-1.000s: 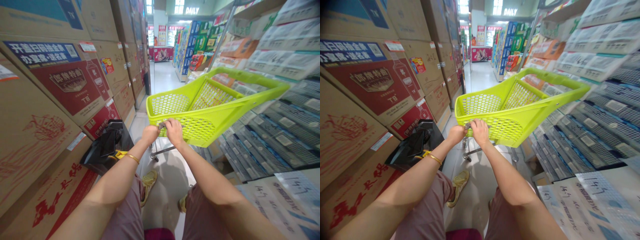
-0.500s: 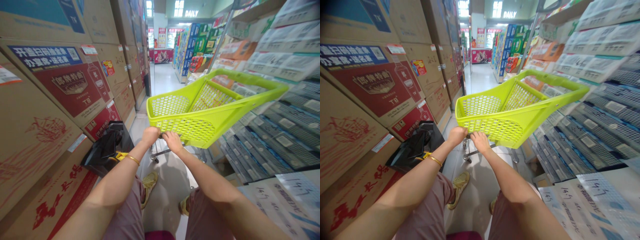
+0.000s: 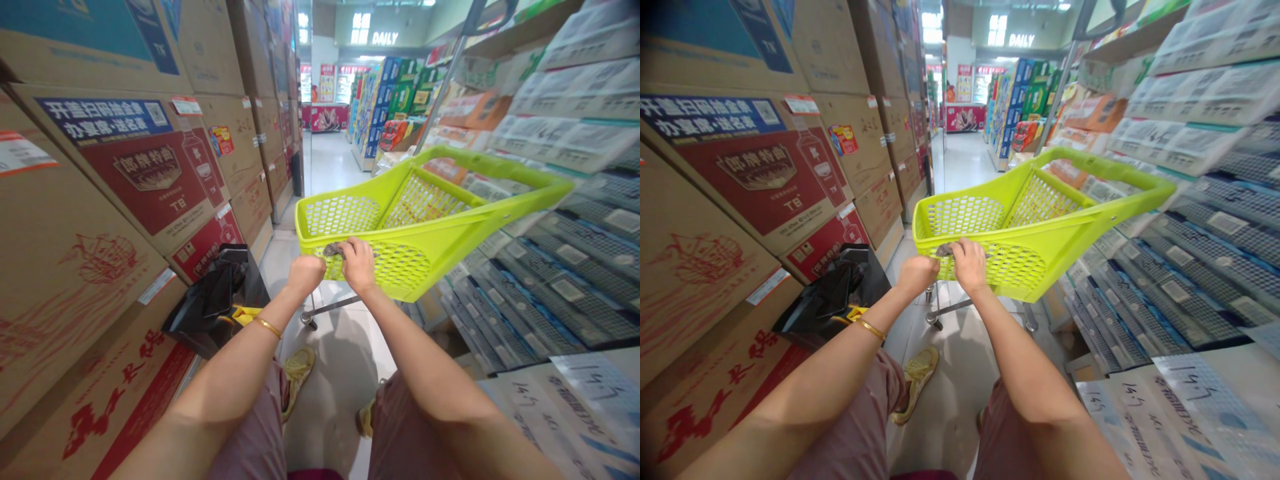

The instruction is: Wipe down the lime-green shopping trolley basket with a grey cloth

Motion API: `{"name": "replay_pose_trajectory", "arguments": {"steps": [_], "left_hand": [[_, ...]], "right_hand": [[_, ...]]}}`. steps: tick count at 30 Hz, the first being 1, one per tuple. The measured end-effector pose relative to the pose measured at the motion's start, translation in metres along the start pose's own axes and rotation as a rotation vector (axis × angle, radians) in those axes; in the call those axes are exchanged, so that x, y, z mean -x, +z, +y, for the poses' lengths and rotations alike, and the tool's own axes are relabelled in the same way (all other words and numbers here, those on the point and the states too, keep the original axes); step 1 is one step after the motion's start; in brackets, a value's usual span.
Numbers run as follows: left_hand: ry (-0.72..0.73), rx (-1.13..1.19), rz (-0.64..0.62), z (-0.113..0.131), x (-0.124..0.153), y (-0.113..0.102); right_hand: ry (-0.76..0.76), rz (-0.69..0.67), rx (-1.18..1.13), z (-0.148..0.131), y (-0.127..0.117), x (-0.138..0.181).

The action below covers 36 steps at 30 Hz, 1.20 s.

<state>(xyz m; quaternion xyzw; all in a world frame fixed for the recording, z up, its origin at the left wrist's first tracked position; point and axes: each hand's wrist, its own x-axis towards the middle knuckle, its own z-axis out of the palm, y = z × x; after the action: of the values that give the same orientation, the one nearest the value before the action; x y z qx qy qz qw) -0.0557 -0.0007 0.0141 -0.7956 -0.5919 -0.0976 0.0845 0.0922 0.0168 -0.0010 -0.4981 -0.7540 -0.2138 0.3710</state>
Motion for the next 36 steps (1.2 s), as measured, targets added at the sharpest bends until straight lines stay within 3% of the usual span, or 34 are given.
{"name": "replay_pose_trajectory", "arguments": {"steps": [4, 8, 19, 29, 32, 36], "left_hand": [[0.031, 0.022, 0.076, 0.009, -0.001, -0.002], [0.015, 0.03, 0.059, 0.013, -0.008, 0.007], [-0.003, 0.088, 0.011, 0.01, -0.018, 0.011], [-0.016, 0.055, 0.084, 0.005, -0.016, 0.01], [-0.028, 0.072, 0.074, 0.006, -0.016, 0.008], [-0.047, 0.083, 0.042, 0.007, -0.017, 0.007]], "right_hand": [[0.012, 0.016, -0.031, 0.001, -0.001, -0.001], [0.037, 0.017, -0.021, 0.005, -0.003, -0.002], [-0.055, -0.124, 0.058, 0.008, 0.016, 0.013], [-0.195, -0.284, 0.108, 0.007, 0.031, 0.041], [-0.163, -0.258, 0.1, 0.007, 0.026, 0.036], [-0.038, -0.126, 0.057, 0.006, 0.011, 0.012]]}}
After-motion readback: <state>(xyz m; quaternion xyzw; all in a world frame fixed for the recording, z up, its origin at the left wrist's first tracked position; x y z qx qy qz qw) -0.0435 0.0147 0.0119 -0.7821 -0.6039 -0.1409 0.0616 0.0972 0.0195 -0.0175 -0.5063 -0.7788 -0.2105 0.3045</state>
